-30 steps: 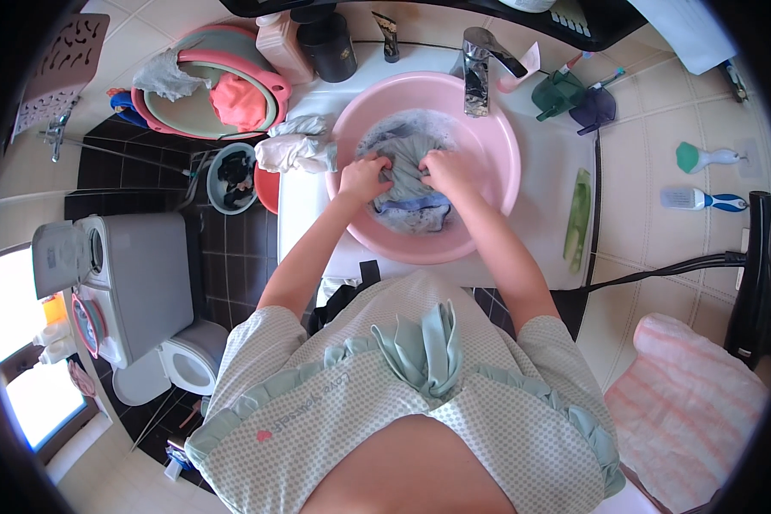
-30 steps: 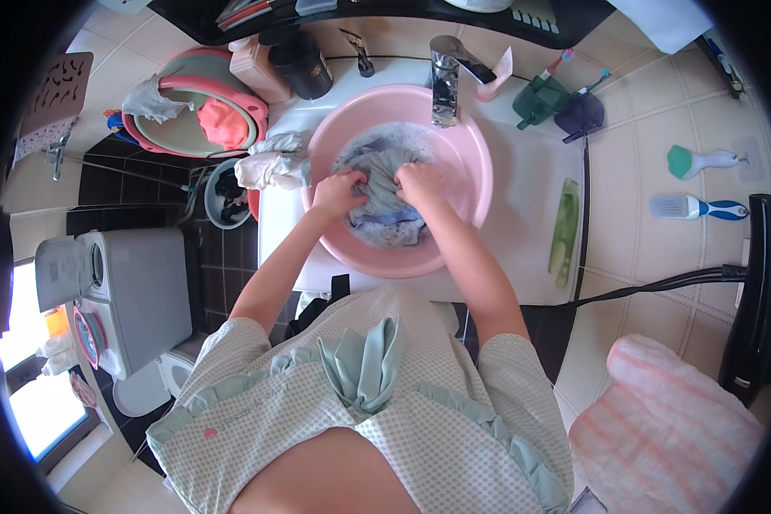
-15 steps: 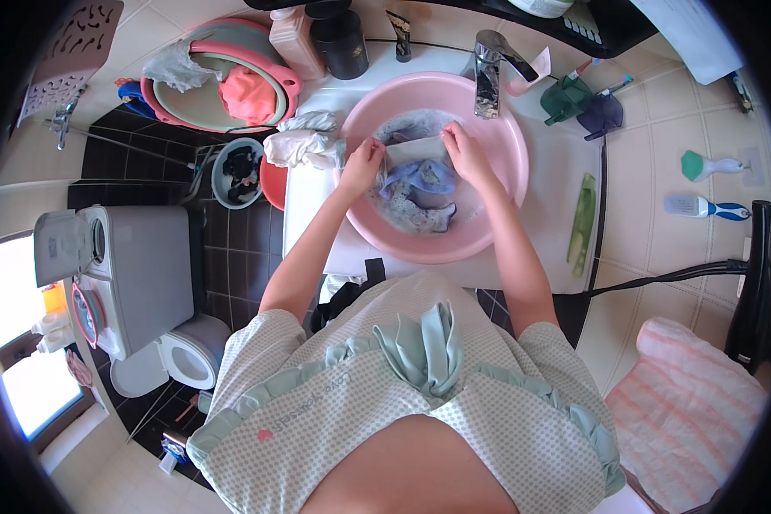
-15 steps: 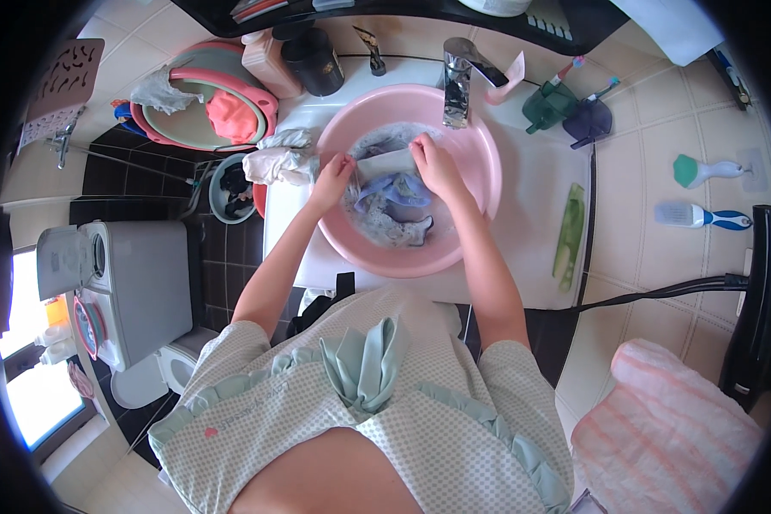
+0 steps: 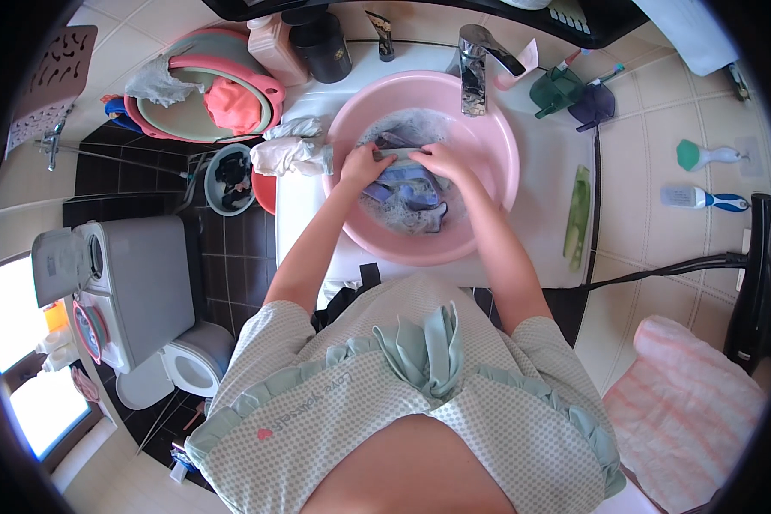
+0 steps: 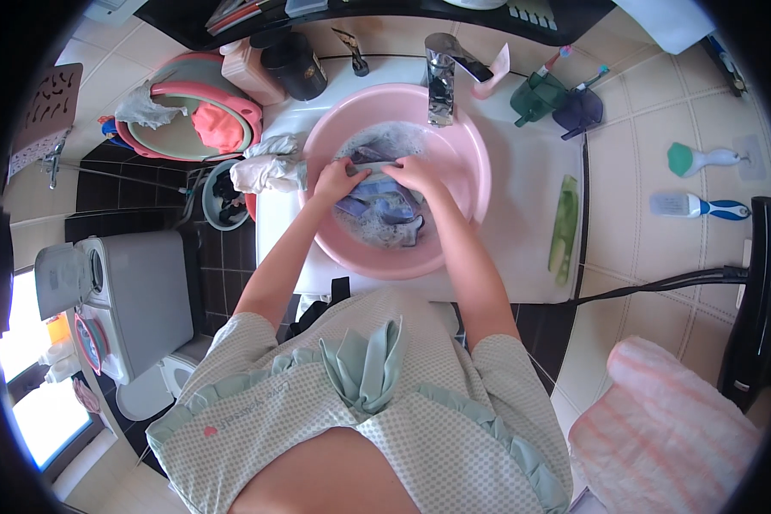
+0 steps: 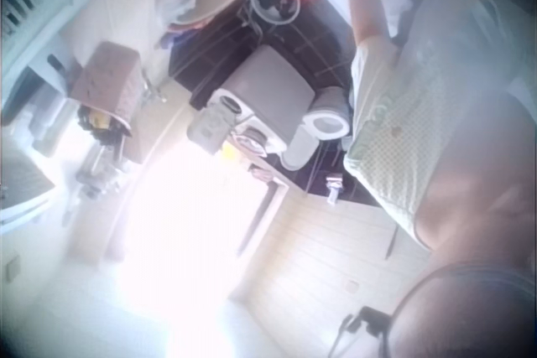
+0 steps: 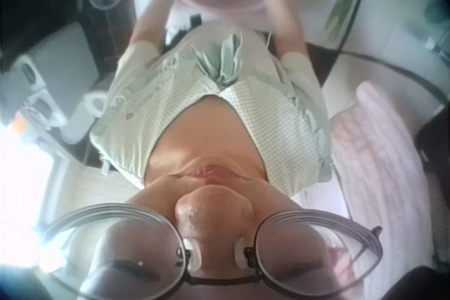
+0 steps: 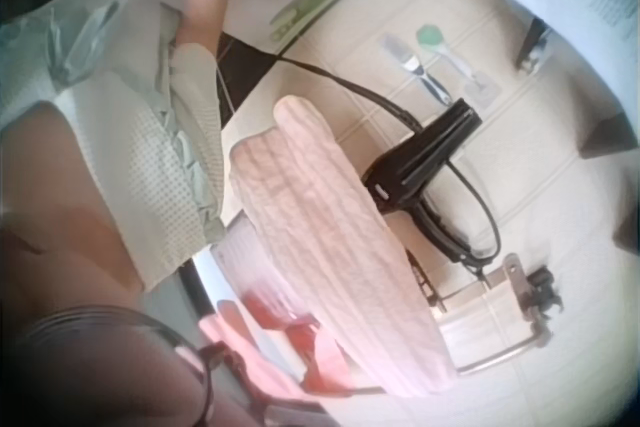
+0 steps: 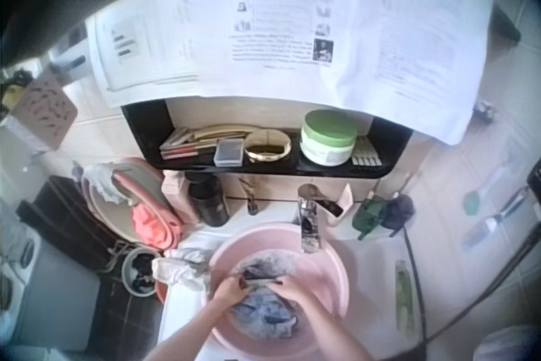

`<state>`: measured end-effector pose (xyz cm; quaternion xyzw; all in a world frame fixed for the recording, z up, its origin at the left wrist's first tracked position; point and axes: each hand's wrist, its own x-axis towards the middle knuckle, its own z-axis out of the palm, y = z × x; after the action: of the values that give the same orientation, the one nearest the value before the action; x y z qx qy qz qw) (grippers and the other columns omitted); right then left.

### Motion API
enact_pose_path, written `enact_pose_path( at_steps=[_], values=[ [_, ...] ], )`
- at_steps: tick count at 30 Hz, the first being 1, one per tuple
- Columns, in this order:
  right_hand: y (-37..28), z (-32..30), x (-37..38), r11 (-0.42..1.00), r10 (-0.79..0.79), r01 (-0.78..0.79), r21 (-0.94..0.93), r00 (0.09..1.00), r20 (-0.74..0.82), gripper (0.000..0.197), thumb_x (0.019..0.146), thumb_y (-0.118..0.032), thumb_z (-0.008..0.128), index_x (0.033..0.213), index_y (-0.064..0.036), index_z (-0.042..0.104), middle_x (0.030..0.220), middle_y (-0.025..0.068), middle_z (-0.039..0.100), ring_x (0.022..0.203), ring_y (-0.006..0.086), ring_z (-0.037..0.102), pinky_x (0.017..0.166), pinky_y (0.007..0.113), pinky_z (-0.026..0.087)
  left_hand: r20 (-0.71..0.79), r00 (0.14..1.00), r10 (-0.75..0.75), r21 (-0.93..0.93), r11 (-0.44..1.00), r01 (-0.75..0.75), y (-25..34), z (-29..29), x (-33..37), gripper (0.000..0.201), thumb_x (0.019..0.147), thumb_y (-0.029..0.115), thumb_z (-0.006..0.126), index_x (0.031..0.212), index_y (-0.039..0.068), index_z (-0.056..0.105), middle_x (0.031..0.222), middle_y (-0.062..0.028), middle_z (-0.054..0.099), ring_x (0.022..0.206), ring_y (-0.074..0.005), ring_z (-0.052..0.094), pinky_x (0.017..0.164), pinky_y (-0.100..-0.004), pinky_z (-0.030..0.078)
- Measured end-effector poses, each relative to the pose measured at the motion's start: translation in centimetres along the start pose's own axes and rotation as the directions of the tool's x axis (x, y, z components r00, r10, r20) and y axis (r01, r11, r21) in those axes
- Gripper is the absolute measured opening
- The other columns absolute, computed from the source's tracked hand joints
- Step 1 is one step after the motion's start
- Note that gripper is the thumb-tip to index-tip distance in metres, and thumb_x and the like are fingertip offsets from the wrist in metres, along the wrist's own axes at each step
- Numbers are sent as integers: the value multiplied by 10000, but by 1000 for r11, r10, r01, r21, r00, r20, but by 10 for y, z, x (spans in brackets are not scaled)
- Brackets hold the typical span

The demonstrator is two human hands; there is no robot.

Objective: The person washes laundry by hand, wringing out a garment and setting it on the counter before scrubbing other clothes in a basin of soapy water.

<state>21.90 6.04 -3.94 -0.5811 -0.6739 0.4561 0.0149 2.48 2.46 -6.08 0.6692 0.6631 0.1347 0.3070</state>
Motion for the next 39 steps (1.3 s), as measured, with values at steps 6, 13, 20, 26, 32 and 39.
enact_pose_path(
  at_steps=[6, 13, 20, 26, 32, 39],
  values=[
    [-5, 48, 7, 944, 63, -172, -282, 931, -358, 416, 756, -395, 543, 1004, -62, 539, 826, 149, 621, 790, 317, 600, 691, 414, 470, -155, 968, -196, 141, 966, 218, 10, 34, 3, 323, 803, 328, 508, 939, 35, 496, 840, -164, 601, 791, -325, 589, 678, -432, 469],
    [-9, 49, 13, 941, 14, -141, -306, 925, -380, 333, 733, -348, 581, 888, -54, 595, 802, 124, 628, 805, 288, 604, 704, 380, 475, -30, 995, -96, 212, 972, 100, -13, 31, 18, 300, 775, 300, 537, 901, 29, 560, 848, -198, 594, 783, -350, 581, 691, -412, 467],
    [-46, 38, -7, 909, 21, 172, 378, 889, -457, 421, 736, -436, 566, 777, -19, 599, 713, 187, 591, 704, 350, 571, 628, 382, 431, 264, 923, -279, -889, 301, 345, 16, 0, 21, 358, 789, 323, 562, 928, -6, 594, 823, -80, 608, 730, -172, 575, 666, -296, 457],
    [-58, 40, -6, 769, 90, 395, 502, 711, -697, 415, 847, -355, 447, 716, 13, 591, 611, 198, 559, 619, 365, 562, 561, 398, 418, -100, 926, -363, -575, 781, 243, 71, 3, 10, 412, 837, 338, 438, 826, -39, 602, 797, -292, 562, 843, -411, 549, 757, -430, 423],
    [-68, 44, -21, 924, 10, 217, 315, 809, -587, 476, 865, -355, 373, 702, 34, 593, 680, 253, 552, 699, 408, 551, 630, 459, 415, -10, 945, -327, -622, 742, 250, 47, -6, 19, 449, 849, 367, 390, 788, -18, 612, 772, -267, 569, 788, -425, 546, 727, -431, 426],
    [-72, 40, -27, 956, -60, 214, 199, 811, -582, 473, 872, -336, 350, 702, 25, 604, 686, 239, 564, 706, 406, 551, 654, 466, 424, 45, 935, -351, -765, 590, 258, 51, -7, 18, 448, 851, 345, 390, 793, -42, 606, 785, -286, 564, 812, -418, 553, 748, -426, 418]
  ],
)
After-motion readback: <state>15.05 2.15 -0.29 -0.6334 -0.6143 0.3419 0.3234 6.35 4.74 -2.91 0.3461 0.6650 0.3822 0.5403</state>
